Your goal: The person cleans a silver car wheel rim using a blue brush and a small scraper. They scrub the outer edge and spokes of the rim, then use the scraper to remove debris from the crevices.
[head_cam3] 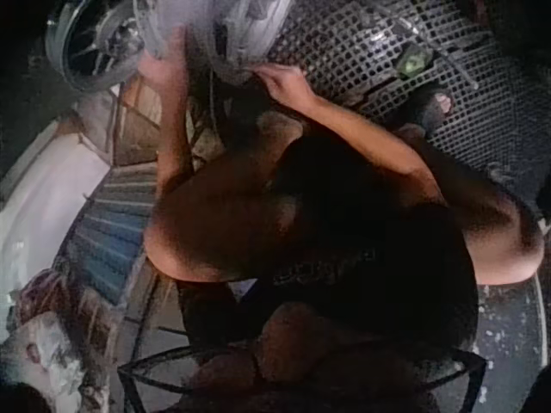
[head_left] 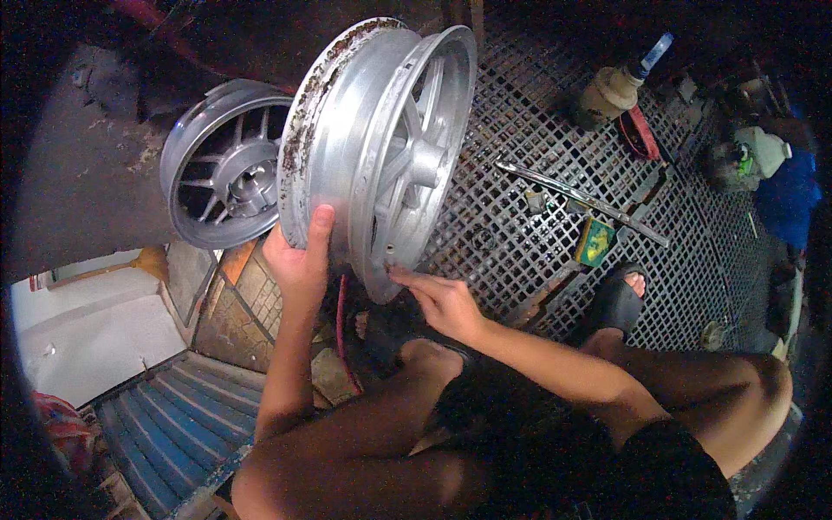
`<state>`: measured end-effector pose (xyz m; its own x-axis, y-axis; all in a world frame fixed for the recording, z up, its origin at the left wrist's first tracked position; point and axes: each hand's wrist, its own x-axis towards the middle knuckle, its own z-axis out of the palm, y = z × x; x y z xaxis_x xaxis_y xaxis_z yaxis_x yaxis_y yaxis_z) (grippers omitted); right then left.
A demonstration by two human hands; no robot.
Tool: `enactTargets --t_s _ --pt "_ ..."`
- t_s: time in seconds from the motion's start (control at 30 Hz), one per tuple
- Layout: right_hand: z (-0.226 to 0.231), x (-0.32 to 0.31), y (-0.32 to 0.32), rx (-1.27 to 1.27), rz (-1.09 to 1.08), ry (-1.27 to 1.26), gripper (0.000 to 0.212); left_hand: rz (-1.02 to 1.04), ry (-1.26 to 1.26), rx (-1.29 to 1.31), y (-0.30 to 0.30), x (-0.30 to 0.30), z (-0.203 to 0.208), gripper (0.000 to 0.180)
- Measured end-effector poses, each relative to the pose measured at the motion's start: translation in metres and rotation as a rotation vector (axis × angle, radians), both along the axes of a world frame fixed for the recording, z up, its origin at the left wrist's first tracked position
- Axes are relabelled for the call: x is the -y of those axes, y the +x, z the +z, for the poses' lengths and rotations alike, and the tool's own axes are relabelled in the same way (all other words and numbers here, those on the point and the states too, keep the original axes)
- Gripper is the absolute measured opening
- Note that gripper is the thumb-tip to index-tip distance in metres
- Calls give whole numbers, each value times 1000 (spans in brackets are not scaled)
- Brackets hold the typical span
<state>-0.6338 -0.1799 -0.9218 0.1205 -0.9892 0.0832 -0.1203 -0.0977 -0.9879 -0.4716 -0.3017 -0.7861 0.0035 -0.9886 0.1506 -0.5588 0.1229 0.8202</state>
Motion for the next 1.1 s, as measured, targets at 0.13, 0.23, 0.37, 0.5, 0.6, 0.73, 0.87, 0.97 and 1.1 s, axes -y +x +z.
enactTargets --t_s 0.13,0.23,0.37,0.5,0.6,0.73,0.87,0.97,1.1 --pt "-81 31 -53 -379 91 -277 65 -33 28 -19 -17 2 3 27" --pt "-98 58 -68 -462 -26 -232 63 -89 50 28 -27 13 9 31" --pt "-53 30 -29 -384 -6 -62 46 -96 108 133 -52 40 53 41" --pt "38 -10 -27 -92 154 84 34 -178 430 -45 -74 70 92 44" --pt "48 -8 -36 16 38 118 30 -445 351 88 -62 87 91 49" --pt "25 7 -55 227 -209 459 24 -320 449 -16 -26 43 71 52" --pt "40 36 -74 -21 -226 -23 31 -107 419 -316 -23 23 42 52" --pt "50 57 -60 -125 -78 -458 38 -62 410 -307 -34 20 47 52" --pt "38 73 -40 -425 115 -469 34 -98 419 -288 -42 25 48 53"
